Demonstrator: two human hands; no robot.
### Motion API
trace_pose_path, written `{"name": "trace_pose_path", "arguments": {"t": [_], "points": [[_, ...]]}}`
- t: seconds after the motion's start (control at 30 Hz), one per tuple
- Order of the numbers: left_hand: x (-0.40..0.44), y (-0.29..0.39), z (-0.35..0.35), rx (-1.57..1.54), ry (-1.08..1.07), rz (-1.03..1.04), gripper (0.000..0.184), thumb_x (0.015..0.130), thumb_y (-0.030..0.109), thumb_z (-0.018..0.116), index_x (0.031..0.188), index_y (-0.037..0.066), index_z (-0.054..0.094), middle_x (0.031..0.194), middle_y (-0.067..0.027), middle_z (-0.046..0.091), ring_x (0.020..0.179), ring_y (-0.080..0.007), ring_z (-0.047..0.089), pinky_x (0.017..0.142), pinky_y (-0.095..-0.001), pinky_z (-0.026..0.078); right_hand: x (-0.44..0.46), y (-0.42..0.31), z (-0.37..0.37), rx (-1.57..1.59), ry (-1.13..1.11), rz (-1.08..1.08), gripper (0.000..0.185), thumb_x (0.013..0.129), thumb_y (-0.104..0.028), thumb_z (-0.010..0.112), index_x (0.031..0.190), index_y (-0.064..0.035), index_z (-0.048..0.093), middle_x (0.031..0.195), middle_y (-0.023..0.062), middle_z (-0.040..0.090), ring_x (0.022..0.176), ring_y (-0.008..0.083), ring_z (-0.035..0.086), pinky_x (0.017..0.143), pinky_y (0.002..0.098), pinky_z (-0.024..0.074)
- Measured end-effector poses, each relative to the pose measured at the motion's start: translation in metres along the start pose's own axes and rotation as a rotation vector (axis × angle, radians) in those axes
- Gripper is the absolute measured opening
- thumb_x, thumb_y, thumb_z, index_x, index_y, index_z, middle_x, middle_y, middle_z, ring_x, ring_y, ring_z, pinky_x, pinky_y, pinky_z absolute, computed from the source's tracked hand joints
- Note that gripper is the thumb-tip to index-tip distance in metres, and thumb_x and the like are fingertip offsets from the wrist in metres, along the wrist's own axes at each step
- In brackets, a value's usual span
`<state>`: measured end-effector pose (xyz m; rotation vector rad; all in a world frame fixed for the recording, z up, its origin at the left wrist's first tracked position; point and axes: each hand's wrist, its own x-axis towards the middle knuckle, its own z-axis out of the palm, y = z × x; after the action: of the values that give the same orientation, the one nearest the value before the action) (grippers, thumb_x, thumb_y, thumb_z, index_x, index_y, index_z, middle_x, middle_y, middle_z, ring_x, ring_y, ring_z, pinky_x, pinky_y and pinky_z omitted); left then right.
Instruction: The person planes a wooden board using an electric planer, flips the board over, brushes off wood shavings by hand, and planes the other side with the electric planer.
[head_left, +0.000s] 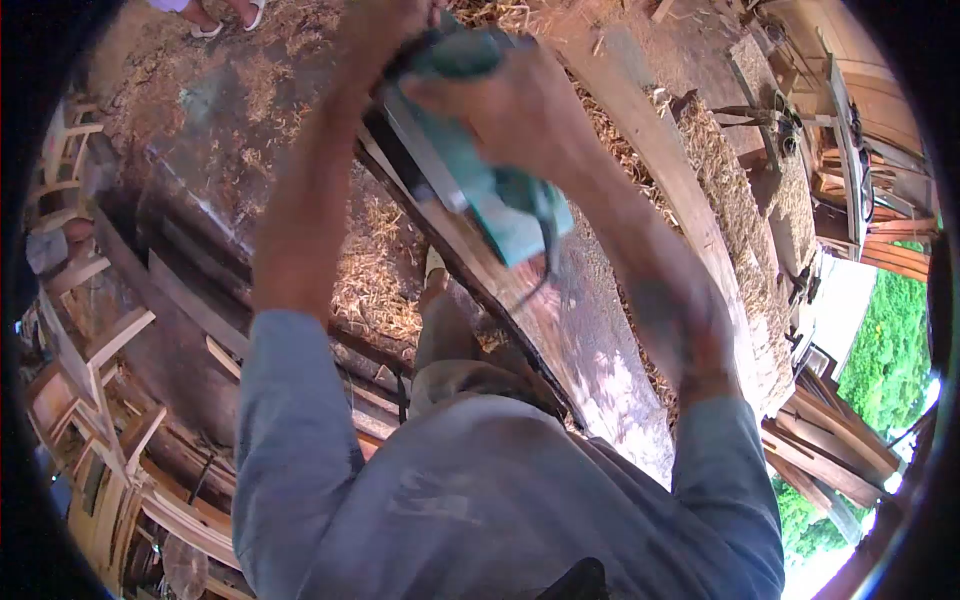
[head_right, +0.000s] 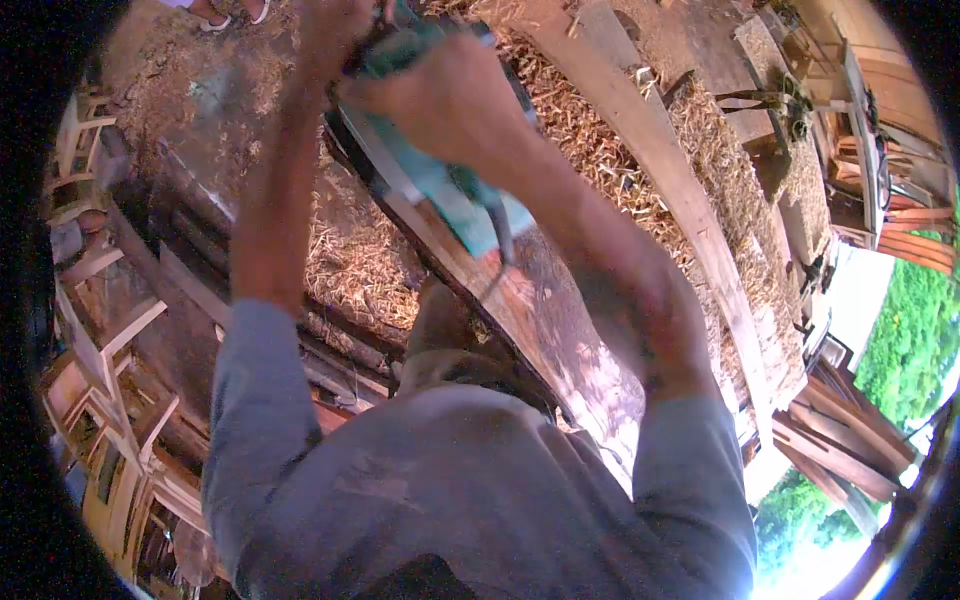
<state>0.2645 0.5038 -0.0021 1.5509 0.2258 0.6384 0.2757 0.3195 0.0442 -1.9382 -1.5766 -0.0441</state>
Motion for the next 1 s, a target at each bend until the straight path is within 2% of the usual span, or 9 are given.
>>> {"name": "trace_pose_path", "arguments": {"t": [0.07,0.2,0.27,0.43,0.5,0.53,0.57,0.73,1.0], "points": [[0.025,0.001,-0.017,0.113,0.008,0.028,0.020,0.098,0.018,0.059,0.097,-0.001,0.064,0.071,-0.0059,0.063,0.054,-0.0127,0.057,0.051,-0.0295,0.047,0.027,0.013,0.014,-0.073,0.182,-0.289,0.024,0.098,-0.028,0.057,0.106,-0.0103,0.070,0.076,0.0094,0.068,0.071,0.0315,0.069,0.064,0.0475,0.0554],[0.034,0.002,-0.034,0.227,-0.018,0.087,0.019,0.097,0.017,0.061,0.098,-0.002,0.064,0.068,-0.0062,0.062,0.052,-0.0130,0.057,0.050,-0.0304,0.047,0.039,0.007,0.022,-0.188,0.145,-0.045,0.022,0.094,-0.025,0.061,0.090,-0.0068,0.071,0.072,0.0102,0.066,0.070,0.0322,0.069,0.062,0.0465,0.0545],[0.021,0.008,-0.027,0.268,-0.064,0.136,0.015,0.096,0.015,0.061,0.097,0.000,0.065,0.069,-0.0038,0.062,0.054,-0.0114,0.057,0.052,-0.0300,0.047,0.033,-0.006,0.008,-0.563,-0.390,-0.008,0.026,0.092,-0.025,0.062,0.078,-0.0045,0.070,0.067,0.0115,0.064,0.070,0.0335,0.068,0.061,0.0464,0.0538],[-0.116,0.029,0.068,0.249,0.028,-0.027,0.015,0.087,0.020,0.070,0.093,0.006,0.072,0.080,-0.0057,0.072,0.074,-0.0152,0.068,0.070,-0.0323,0.054,-0.109,-0.080,-0.063,0.314,-0.276,0.684,0.047,0.085,-0.049,0.069,0.101,-0.0053,0.069,0.084,0.0232,0.070,0.078,0.0415,0.068,0.072,0.0480,0.0554],[-0.188,0.066,0.120,0.230,-0.023,-0.067,0.010,0.086,0.016,0.068,0.089,0.007,0.070,0.082,-0.0098,0.071,0.076,-0.0205,0.070,0.072,-0.0336,0.055,-0.187,-0.117,-0.092,0.476,-0.219,0.940,0.038,0.085,-0.031,0.077,0.111,-0.0045,0.068,0.103,0.0175,0.071,0.100,0.0214,0.068,0.089,0.0362,0.0524],[-0.226,0.057,0.148,0.109,-0.061,-0.057,0.007,0.086,0.015,0.069,0.087,0.008,0.070,0.079,-0.0039,0.068,0.072,-0.0134,0.063,0.069,-0.0294,0.053,-0.230,-0.132,-0.109,0.451,-0.328,1.074,0.037,0.085,-0.028,0.077,0.109,-0.0018,0.068,0.099,0.0179,0.071,0.095,0.0188,0.068,0.085,0.0367,0.0536],[-0.258,0.080,0.170,0.074,-0.120,-0.129,0.007,0.087,0.014,0.069,0.089,0.007,0.069,0.078,-0.0070,0.068,0.070,-0.0163,0.065,0.068,-0.0302,0.053,-0.266,-0.147,-0.128,0.411,-0.393,1.086,0.043,0.083,-0.034,0.079,0.110,-0.0017,0.068,0.100,0.0172,0.072,0.092,0.0276,0.070,0.080,0.0401,0.0541],[-0.386,0.088,0.254,-0.125,-0.365,-0.101,0.012,0.086,0.008,0.072,0.095,0.006,0.065,0.085,-0.0150,0.069,0.077,-0.0296,0.071,0.065,-0.0380,0.056,-0.376,-0.207,-0.177,0.365,-0.502,1.440,0.036,0.082,-0.030,0.081,0.097,0.0013,0.069,0.073,0.0095,0.070,0.065,0.0162,0.066,0.058,0.0362,0.0515],[-0.290,0.077,0.194,-0.102,-0.300,-0.193,0.012,0.087,0.006,0.069,0.099,0.005,0.068,0.084,-0.0111,0.070,0.075,-0.0212,0.070,0.067,-0.0328,0.056,-0.292,-0.161,-0.151,0.384,-0.627,1.420,0.045,0.082,-0.039,0.080,0.100,-0.0006,0.066,0.074,0.0092,0.068,0.066,0.0163,0.061,0.063,0.0375,0.0514]]}}
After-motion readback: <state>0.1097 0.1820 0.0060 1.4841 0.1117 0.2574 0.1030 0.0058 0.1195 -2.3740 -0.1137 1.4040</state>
